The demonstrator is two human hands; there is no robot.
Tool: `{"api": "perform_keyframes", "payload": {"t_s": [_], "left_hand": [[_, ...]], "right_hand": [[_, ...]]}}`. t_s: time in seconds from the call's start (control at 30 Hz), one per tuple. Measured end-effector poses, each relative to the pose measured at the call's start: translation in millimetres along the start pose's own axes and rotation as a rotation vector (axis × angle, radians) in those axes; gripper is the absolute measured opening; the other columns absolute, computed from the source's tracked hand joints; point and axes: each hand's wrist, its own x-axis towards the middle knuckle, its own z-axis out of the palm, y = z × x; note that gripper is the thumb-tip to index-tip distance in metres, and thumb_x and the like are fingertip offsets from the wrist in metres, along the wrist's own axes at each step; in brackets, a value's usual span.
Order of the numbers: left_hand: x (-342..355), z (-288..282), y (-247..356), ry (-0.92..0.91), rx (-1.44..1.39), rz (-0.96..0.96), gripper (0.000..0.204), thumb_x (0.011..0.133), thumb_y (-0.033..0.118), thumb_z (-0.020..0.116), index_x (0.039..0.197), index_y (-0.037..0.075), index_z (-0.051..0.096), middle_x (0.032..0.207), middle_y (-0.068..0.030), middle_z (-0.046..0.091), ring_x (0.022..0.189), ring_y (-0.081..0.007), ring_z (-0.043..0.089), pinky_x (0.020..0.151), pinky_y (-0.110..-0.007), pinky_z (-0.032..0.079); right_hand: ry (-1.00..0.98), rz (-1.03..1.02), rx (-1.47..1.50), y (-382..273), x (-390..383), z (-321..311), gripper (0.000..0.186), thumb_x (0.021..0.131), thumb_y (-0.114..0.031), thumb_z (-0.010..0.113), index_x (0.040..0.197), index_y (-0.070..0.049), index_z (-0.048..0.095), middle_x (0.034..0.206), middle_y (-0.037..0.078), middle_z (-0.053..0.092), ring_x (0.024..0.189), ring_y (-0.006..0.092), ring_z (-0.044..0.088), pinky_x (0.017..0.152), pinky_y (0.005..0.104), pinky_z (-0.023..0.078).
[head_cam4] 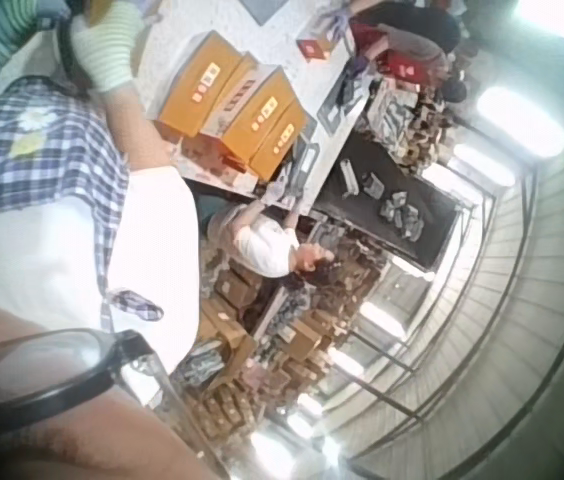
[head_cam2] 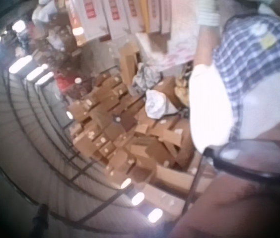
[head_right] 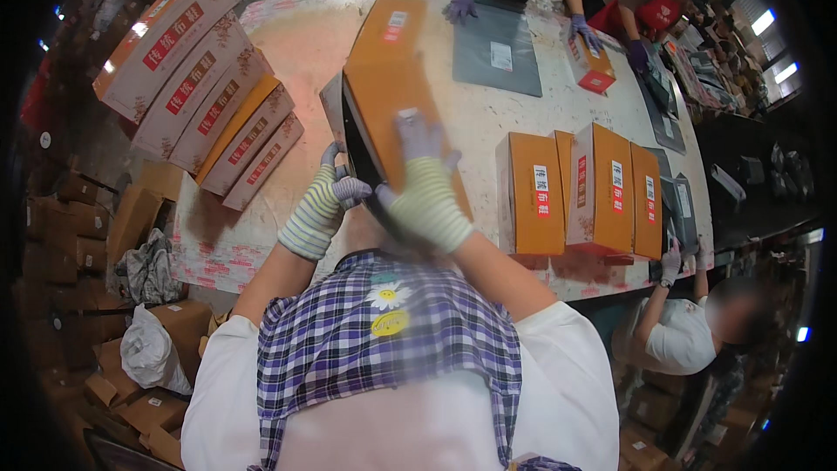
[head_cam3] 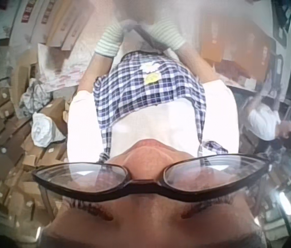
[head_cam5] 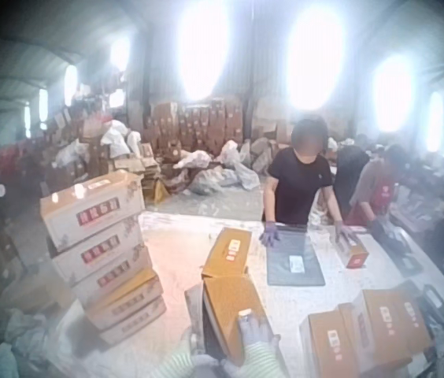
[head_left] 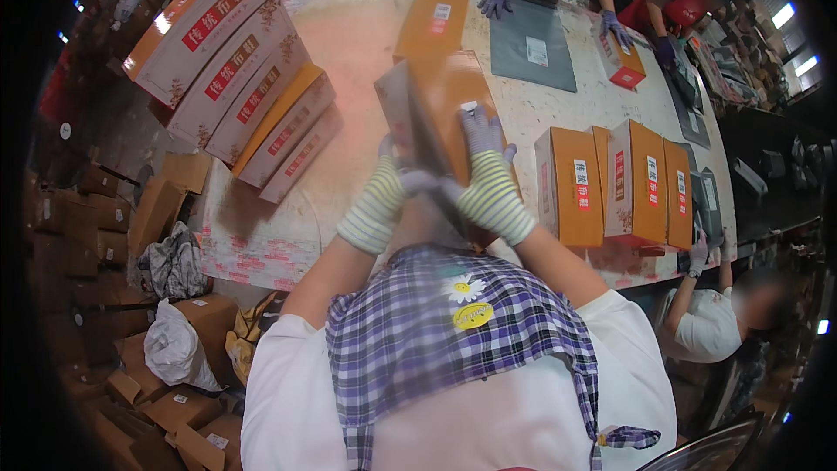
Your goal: The person packs shoeboxes into plastic shipping bags, placing one box into each bag and setting them on the work table.
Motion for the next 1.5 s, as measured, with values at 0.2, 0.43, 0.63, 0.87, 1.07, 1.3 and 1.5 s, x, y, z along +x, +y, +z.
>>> {"api": "perform_keyframes", "payload": {"t_s": [0.2, 0.43, 0.63, 0.87, 1.07, 1.3, 1.5], "left_hand": [[-12, 47, 24, -0.127, 0.143, 0.021, 0.120, 0.067, -0.003, 0.080, 0.156, 0.004, 0.000, 0.100, -0.0156, 0.066, 0.080, -0.0224, 0.069, 0.066, -0.030, 0.056], [-10, 108, 42, -0.356, -0.016, 0.106, 0.110, 0.063, -0.002, 0.084, 0.153, 0.003, 0.022, 0.132, -0.0204, 0.057, 0.123, -0.0316, 0.057, 0.102, -0.037, 0.052], [33, 115, 1, -0.728, 0.498, 0.154, 0.074, 0.094, 0.043, 0.064, 0.151, 0.003, 0.040, 0.147, -0.0185, 0.050, 0.137, -0.0273, 0.045, 0.113, -0.040, 0.038], [60, -123, -44, 0.467, 0.767, 0.606, 0.046, 0.090, 0.014, 0.070, 0.132, 0.001, 0.057, 0.132, -0.0148, 0.058, 0.118, -0.0250, 0.057, 0.101, -0.037, 0.048], [-47, -216, 125, 1.081, 0.716, 1.224, 0.048, 0.090, 0.005, 0.069, 0.134, -0.001, 0.054, 0.137, -0.0149, 0.052, 0.127, -0.0260, 0.050, 0.109, -0.041, 0.039], [-36, -131, 178, 0.769, 0.907, 1.405, 0.040, 0.091, 0.002, 0.068, 0.130, 0.001, 0.058, 0.137, -0.0136, 0.052, 0.127, -0.0242, 0.051, 0.107, -0.038, 0.043], [33, -37, 66, 0.110, 1.018, 1.054, 0.041, 0.089, 0.011, 0.072, 0.128, 0.007, 0.061, 0.137, -0.0131, 0.052, 0.127, -0.0298, 0.051, 0.106, -0.042, 0.044]], "right_hand": [[0.034, -0.060, 0.716, 76, -10, -10, 0.090, 0.073, -0.009, 0.078, 0.152, 0.000, 0.036, 0.156, 0.023, 0.039, 0.147, 0.0344, 0.036, 0.120, 0.0387, 0.029], [0.169, -0.041, 0.533, 80, -30, -64, 0.095, 0.077, -0.008, 0.074, 0.159, -0.006, 0.026, 0.161, 0.021, 0.032, 0.150, 0.0346, 0.029, 0.121, 0.0474, 0.026], [-0.072, 0.419, -0.660, 116, -27, -74, 0.102, 0.080, -0.036, 0.077, 0.161, -0.012, 0.020, 0.167, 0.019, 0.014, 0.152, 0.0454, 0.014, 0.115, 0.0719, 0.016], [-0.039, 0.571, -0.653, 242, -44, -37, 0.092, 0.089, -0.044, 0.068, 0.161, -0.015, 0.020, 0.168, 0.013, 0.018, 0.152, 0.0403, 0.020, 0.117, 0.0685, 0.016], [-0.002, 0.577, -0.657, 254, -51, -28, 0.095, 0.087, -0.046, 0.068, 0.162, -0.016, 0.017, 0.168, 0.014, 0.018, 0.153, 0.0425, 0.017, 0.117, 0.0691, 0.016], [0.143, 0.376, -0.550, 236, -65, -43, 0.100, 0.080, -0.050, 0.072, 0.158, -0.008, 0.026, 0.161, 0.020, 0.029, 0.144, 0.0425, 0.032, 0.112, 0.0682, 0.021], [-0.103, 0.719, -0.552, 219, -4, -68, 0.117, 0.071, -0.063, 0.074, 0.162, -0.015, 0.018, 0.165, 0.026, 0.013, 0.151, 0.0497, 0.011, 0.110, 0.0759, 0.016]]}}
